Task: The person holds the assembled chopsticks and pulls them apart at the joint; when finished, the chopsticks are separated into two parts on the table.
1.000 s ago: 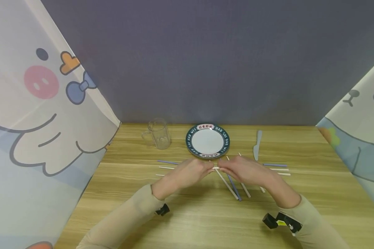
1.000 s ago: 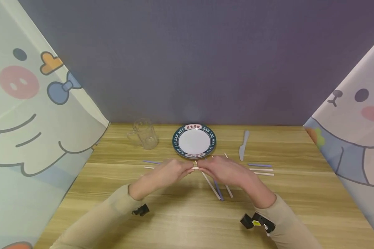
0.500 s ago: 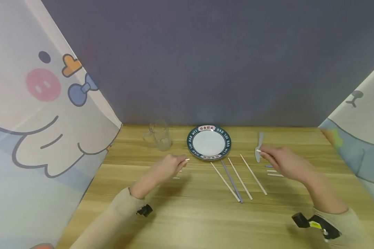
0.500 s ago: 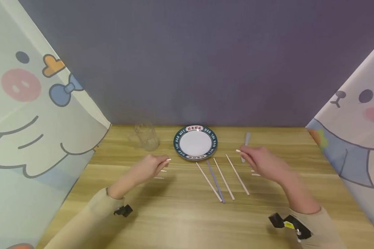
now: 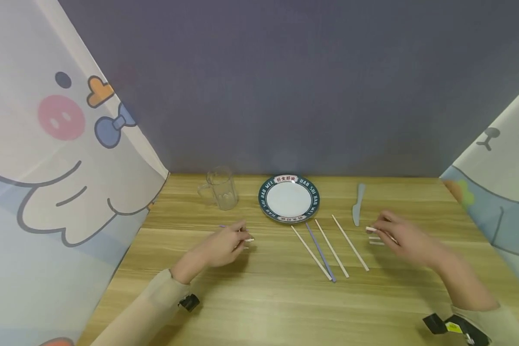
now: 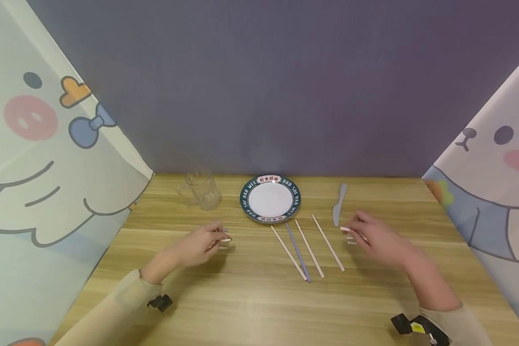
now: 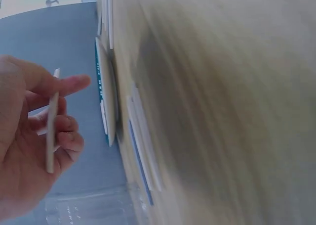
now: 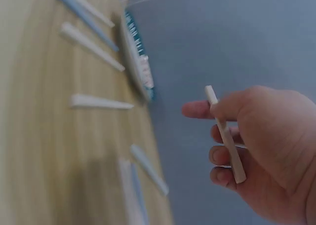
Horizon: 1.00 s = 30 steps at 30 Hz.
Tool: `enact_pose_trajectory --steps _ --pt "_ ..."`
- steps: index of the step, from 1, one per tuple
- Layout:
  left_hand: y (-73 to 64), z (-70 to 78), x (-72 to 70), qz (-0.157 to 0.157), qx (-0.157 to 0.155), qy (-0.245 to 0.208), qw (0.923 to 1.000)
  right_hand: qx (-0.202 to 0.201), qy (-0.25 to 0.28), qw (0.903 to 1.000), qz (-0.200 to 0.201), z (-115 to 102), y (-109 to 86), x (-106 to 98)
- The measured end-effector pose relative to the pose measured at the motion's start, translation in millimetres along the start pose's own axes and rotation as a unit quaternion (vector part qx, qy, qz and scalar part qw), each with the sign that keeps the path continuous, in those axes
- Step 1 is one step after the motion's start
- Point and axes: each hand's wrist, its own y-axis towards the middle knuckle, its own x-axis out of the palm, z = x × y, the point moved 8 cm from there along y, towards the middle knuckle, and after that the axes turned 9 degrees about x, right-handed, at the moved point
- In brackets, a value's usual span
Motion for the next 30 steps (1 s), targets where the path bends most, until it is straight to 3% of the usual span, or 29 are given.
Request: enact_pose_trajectory --steps 6,12,18,23,30 --pt "-13.9 -5.1 5.5 0.009 0.030 0.000 0.9995 -0.005 -0.001 0.9996 0.027 16 -20.0 12" --pt "-22.6 -13.9 8.1 0.010 0.010 -0.026 0.9996 0.013 0.006 0.9991 0.040 29 -31.2 15" --pt "-23.0 -19.3 9.8 0.004 -0.013 -0.048 0.9988 0.003 0.006 0.9993 0.037 37 -39.1 23" --pt "-21.1 -22.2 14.2 -0.006 -0.008 -0.045 0.9989 -0.002 0.016 0.9992 0.037 39 -43.1 29" --pt "-20.6 -27.9 20.4 -0.013 -0.005 -0.045 0.9989 0.024 0.009 0.9996 0.014 42 -43.8 35"
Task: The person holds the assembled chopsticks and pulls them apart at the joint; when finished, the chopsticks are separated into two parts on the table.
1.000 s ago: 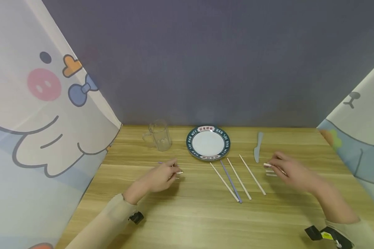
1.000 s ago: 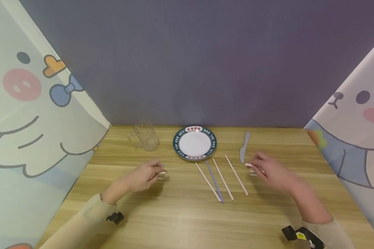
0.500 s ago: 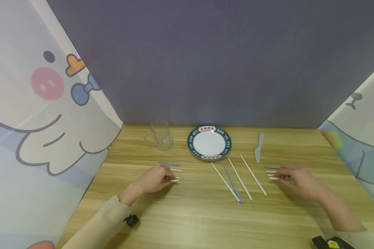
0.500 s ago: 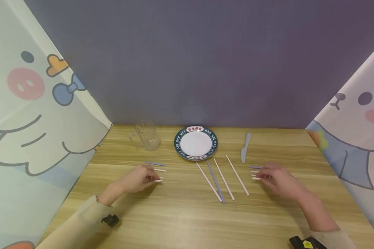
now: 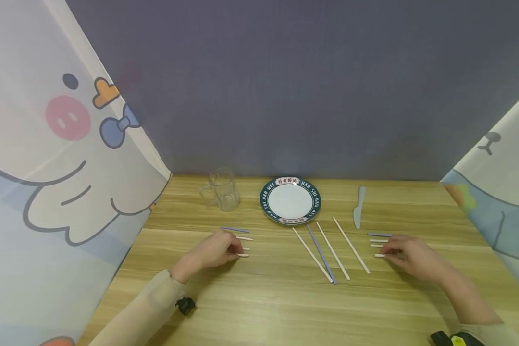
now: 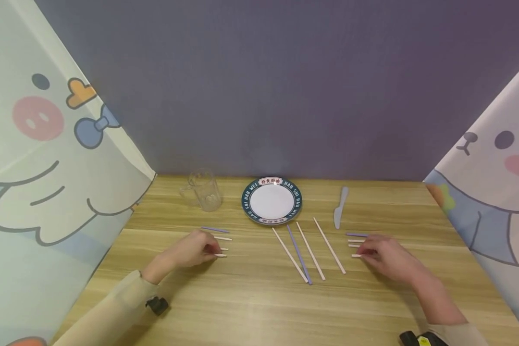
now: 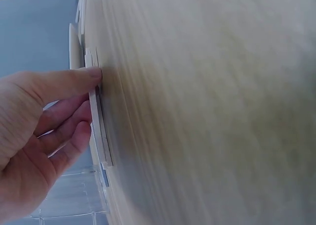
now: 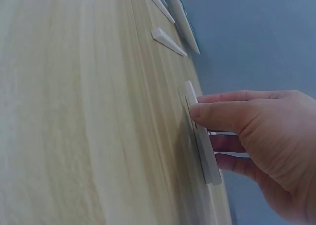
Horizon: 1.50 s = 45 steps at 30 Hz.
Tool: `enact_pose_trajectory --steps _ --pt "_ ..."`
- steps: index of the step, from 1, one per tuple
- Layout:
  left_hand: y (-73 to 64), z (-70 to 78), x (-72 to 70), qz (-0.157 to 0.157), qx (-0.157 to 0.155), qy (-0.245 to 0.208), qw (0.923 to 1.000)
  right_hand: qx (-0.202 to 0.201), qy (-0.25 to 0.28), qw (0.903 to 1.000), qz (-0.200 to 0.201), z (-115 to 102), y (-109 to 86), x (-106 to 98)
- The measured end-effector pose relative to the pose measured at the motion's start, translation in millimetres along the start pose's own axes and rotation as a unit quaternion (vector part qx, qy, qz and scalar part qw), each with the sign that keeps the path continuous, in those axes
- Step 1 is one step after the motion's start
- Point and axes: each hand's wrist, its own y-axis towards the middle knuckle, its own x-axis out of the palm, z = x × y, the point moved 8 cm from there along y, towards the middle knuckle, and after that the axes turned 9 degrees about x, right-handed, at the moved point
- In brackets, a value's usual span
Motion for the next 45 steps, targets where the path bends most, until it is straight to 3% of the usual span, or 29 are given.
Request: enact_pose_trajectory --steps 14,24,27,31,38,45 --pt "4.5 -1.3 2.2 -0.012 -0.003 -0.002 0.9999 0.021 -0.015 0.9997 0.000 5 -2.8 5" --pt "13.3 5.0 -4.6 -0.006 0.002 0.002 1.0000 0.019 -0.033 0.9981 0.049 -2 0.2 -2" --pt "29.6 12.7 -9.9 -0.008 0.010 0.003 0.9999 0.008 -0.029 0.9967 0.075 -18 8.5 -7" --pt "63.7 26.5 -12.2 -0.018 0.021 0.017 0.9995 -0.011 -0.007 0.9962 0.086 -49 26.9 -8" --pt "119.3 56.4 0.6 -0.029 0.053 0.029 0.9977 -0.010 0.048 0.9982 0.036 -102 58.9 17" --pt "146.6 74.7 16.7 -0.047 0.077 0.041 0.9951 0.017 0.064 0.9976 -0.019 -121 77.0 46"
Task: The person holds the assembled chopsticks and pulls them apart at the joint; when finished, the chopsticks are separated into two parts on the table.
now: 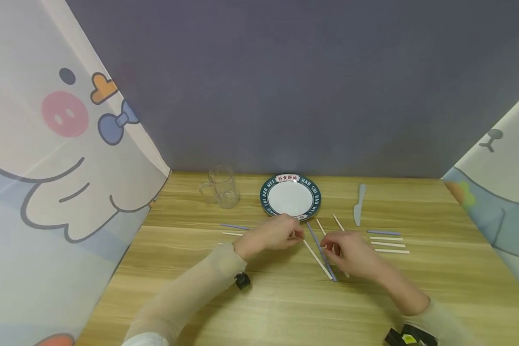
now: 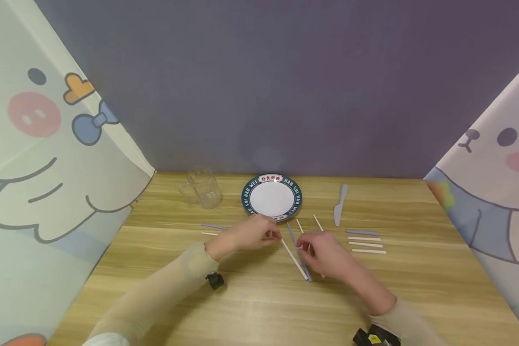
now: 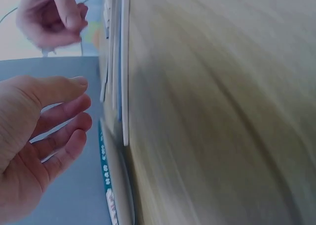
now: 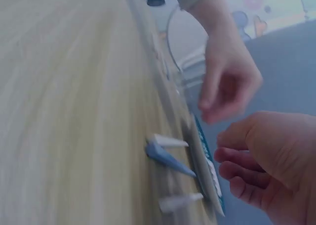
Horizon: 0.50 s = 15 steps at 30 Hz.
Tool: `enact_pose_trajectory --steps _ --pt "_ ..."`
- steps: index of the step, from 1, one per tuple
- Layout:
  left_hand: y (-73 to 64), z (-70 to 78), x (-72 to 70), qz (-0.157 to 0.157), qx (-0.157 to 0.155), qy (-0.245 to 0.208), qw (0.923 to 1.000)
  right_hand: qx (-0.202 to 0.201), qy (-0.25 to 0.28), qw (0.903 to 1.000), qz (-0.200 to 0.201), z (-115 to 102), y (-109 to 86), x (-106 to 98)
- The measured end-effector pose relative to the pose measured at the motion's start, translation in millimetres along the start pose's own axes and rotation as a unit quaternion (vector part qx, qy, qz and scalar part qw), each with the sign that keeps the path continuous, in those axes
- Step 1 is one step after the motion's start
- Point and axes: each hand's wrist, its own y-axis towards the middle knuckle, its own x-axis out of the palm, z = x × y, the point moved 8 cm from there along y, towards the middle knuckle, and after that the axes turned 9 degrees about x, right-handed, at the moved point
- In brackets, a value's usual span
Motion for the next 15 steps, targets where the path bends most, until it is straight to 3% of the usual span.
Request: enact_pose_trajectory --steps 5,8,13,15 --pt "14.6 5.9 15.2 -0.013 0.010 0.037 0.9992 0.038 0.000 0.9983 -0.045 0 6.5 21" --pt "20.9 5.9 26.2 -0.027 -0.001 0.066 0.9974 0.053 -0.011 0.9965 -0.063 -1 7.5 32" --pt "23.6 -0.7 34.5 -0.040 -0.048 0.105 0.9925 0.055 -0.055 0.9959 -0.047 -8 10.7 40" --pt "21.9 -1.8 34.0 -0.040 -0.054 0.118 0.9908 0.056 -0.059 0.9958 -0.041 -10 12.6 41"
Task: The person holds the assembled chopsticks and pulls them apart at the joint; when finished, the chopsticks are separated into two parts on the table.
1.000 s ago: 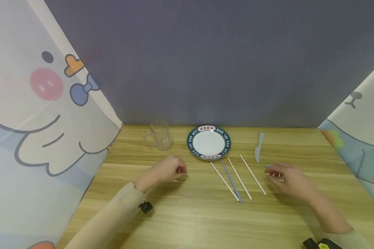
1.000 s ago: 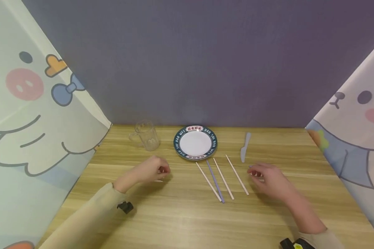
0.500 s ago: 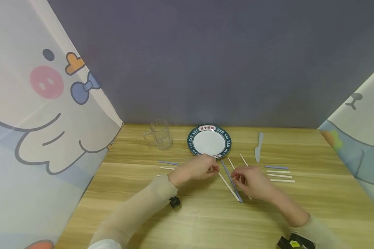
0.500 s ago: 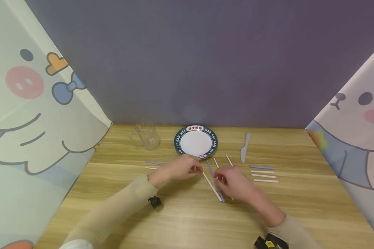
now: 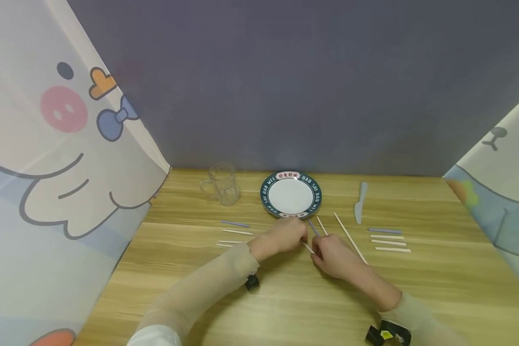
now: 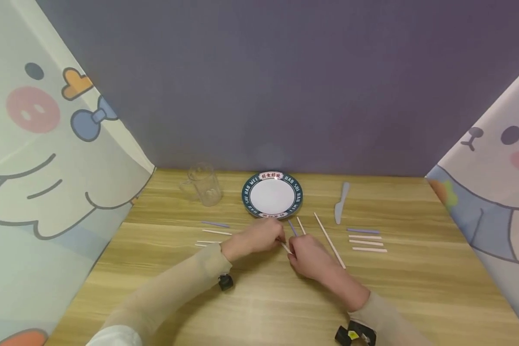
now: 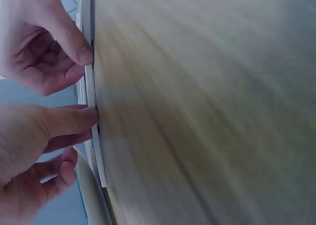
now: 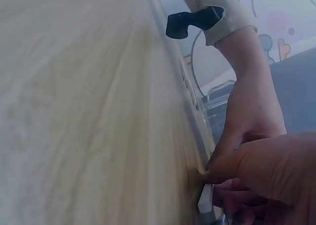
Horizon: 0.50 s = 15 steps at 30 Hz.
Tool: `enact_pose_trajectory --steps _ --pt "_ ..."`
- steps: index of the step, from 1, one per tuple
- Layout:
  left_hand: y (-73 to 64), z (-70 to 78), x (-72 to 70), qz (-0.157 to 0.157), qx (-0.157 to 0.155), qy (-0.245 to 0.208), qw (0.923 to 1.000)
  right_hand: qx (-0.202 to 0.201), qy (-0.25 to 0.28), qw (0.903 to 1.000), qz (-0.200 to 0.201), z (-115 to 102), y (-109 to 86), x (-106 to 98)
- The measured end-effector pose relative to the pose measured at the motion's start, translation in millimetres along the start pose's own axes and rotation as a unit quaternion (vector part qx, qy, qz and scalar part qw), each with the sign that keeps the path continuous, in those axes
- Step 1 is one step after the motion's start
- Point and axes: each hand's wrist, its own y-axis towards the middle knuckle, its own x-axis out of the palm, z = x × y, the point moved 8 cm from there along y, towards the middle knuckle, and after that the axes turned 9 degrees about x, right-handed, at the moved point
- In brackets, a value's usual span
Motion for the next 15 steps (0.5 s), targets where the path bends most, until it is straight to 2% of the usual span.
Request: enact_pose_trajectory --steps 3,6,8,11,15 --pt "-6.3 -2.7 -9.2 0.008 0.016 0.019 0.9996 -0.002 0.005 1.0000 0.006 -3 7.0 -4" --pt "-19.9 -1.3 -18.4 0.023 0.036 0.020 0.9989 -0.014 0.005 0.9997 0.018 -6 9.9 -9" --pt "-30.6 0.1 -23.3 0.034 0.039 0.002 0.9987 -0.030 -0.003 0.9991 0.029 -10 9.5 -14" --pt "-44.1 2.6 -25.6 0.053 0.036 -0.052 0.9966 -0.053 -0.004 0.9983 0.025 -19 8.0 -20" --pt "-53.7 7.0 -23.0 0.072 0.037 -0.109 0.9908 -0.059 0.047 0.9964 -0.038 -29 7.7 -21"
